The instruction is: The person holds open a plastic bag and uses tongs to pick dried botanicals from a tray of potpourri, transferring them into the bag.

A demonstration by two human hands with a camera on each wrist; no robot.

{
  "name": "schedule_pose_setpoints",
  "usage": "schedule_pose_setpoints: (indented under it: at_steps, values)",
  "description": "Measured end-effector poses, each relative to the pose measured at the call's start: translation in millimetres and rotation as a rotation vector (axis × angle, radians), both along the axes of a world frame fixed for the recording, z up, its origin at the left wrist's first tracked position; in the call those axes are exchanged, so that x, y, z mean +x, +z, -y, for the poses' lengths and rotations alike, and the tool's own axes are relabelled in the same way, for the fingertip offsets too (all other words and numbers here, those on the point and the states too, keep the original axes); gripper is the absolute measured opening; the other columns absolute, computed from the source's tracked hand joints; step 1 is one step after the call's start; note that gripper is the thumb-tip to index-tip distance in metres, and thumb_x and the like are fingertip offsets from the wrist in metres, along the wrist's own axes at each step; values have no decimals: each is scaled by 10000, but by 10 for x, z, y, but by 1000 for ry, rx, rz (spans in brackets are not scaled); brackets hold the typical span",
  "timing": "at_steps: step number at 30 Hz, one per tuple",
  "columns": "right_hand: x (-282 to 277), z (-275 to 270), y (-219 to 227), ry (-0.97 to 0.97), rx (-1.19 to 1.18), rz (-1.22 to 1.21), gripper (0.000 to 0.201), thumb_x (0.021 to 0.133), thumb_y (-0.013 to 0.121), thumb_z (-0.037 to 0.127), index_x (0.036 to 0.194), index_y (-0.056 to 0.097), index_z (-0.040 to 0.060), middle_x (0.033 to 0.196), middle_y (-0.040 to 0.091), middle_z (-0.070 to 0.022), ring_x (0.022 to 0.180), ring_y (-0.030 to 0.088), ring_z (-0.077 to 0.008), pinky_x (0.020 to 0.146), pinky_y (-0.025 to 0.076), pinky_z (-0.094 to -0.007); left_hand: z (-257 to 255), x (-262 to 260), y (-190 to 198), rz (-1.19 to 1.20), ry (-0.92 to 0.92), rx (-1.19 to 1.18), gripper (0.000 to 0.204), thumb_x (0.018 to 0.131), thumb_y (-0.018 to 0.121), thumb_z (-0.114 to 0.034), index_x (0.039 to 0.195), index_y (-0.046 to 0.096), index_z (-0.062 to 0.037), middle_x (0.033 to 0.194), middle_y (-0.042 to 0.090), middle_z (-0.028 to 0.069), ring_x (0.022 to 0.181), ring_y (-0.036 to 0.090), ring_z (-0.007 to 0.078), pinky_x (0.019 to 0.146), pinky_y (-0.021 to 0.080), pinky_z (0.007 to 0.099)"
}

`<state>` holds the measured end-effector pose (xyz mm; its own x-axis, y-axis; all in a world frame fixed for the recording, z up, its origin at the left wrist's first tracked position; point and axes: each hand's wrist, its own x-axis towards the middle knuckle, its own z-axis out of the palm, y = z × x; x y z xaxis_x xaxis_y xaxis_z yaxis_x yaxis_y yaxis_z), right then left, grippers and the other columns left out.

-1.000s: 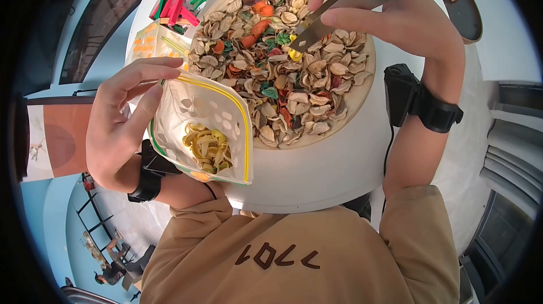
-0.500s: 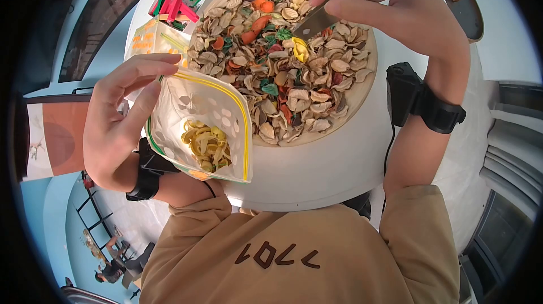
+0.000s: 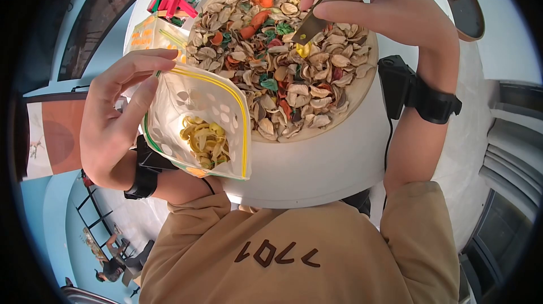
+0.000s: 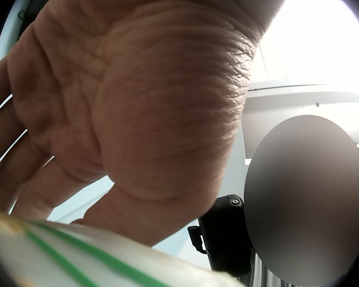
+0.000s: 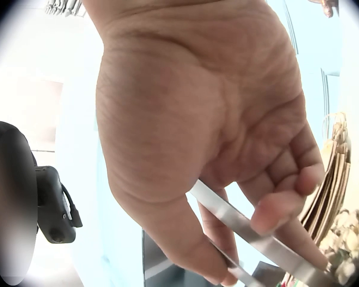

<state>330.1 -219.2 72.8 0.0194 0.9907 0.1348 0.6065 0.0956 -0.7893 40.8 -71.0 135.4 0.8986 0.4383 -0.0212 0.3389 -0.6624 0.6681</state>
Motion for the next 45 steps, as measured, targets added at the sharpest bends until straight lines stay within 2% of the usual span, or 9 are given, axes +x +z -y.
schedule_pose_setpoints:
  at_steps: [4, 15, 22, 24, 27, 31, 36, 39, 45]
  values:
    - [40, 56, 104, 16, -50, 10, 131, 837, 636, 79, 955, 666, 31, 902, 653, -19, 790, 579, -97, 672, 458, -229, -33, -3, -3, 0, -28, -16, 213, 867, 474, 37, 1034, 604, 59, 1102, 621, 176, 1044, 593, 224, 942, 429, 332]
    - [-63, -170, 13, 57, 307, 15, 154, 766, 697, 52, 911, 697, 0, 809, 699, -66, 709, 636, -100, 611, 503, -213, -10, -16, -14, 27, -32, 8, 213, 868, 466, 31, 1030, 599, 63, 1096, 623, 183, 1036, 597, 220, 937, 430, 327]
    - [-165, -71, 127, 191, 139, 78, 121, 848, 627, 60, 959, 667, 30, 902, 657, -44, 823, 603, -119, 706, 477, -229, 14, 1, 2, 1, 28, -35, 208, 869, 471, 15, 1020, 604, 67, 1092, 630, 178, 1048, 595, 220, 947, 419, 320]
    - [-176, -22, 190, 55, 25, 11, 125, 864, 608, 59, 972, 668, 39, 907, 657, -63, 851, 613, -144, 752, 490, -234, 24, 6, 2, 7, 30, -41, 206, 869, 472, 12, 1017, 604, 69, 1089, 632, 177, 1047, 595, 221, 949, 418, 321]
    - [-69, -11, 234, -14, 92, 14, 214, 761, 713, 77, 956, 682, -6, 796, 691, -73, 717, 631, -111, 611, 500, -228, 40, -2, 5, 17, 31, -32, 202, 871, 475, 7, 1013, 604, 71, 1086, 633, 177, 1044, 596, 222, 951, 417, 322]
    - [-63, 39, 97, -153, 247, 223, 238, 765, 722, 99, 972, 673, -7, 800, 688, -67, 727, 629, -113, 629, 500, -234, 49, -5, -2, 40, 24, -41, 198, 874, 482, 1, 1016, 601, 70, 1085, 633, 176, 1045, 595, 221, 954, 415, 321]
    - [114, 72, 172, -141, -23, 82, 257, 767, 734, 127, 981, 670, 0, 826, 686, -69, 734, 628, -121, 646, 503, -244, 57, -2, -10, 54, 30, -33, 199, 877, 479, 5, 1022, 597, 73, 1083, 632, 177, 1051, 592, 219, 955, 415, 320]
    - [40, 23, -4, -100, 224, 164, 223, 769, 728, 117, 954, 677, 3, 794, 682, -61, 695, 617, -109, 623, 496, -233, 45, 2, -3, 28, 16, -31, 199, 878, 476, 11, 1025, 593, 77, 1083, 632, 178, 1052, 592, 221, 955, 416, 320]
    - [110, 38, 95, -44, 86, 2, 142, 784, 701, 88, 896, 691, 2, 809, 685, -64, 698, 618, -121, 621, 499, -231, 55, 4, 6, 36, 6, -9, 203, 878, 482, 12, 1038, 590, 77, 1090, 630, 176, 1054, 592, 225, 957, 416, 325]
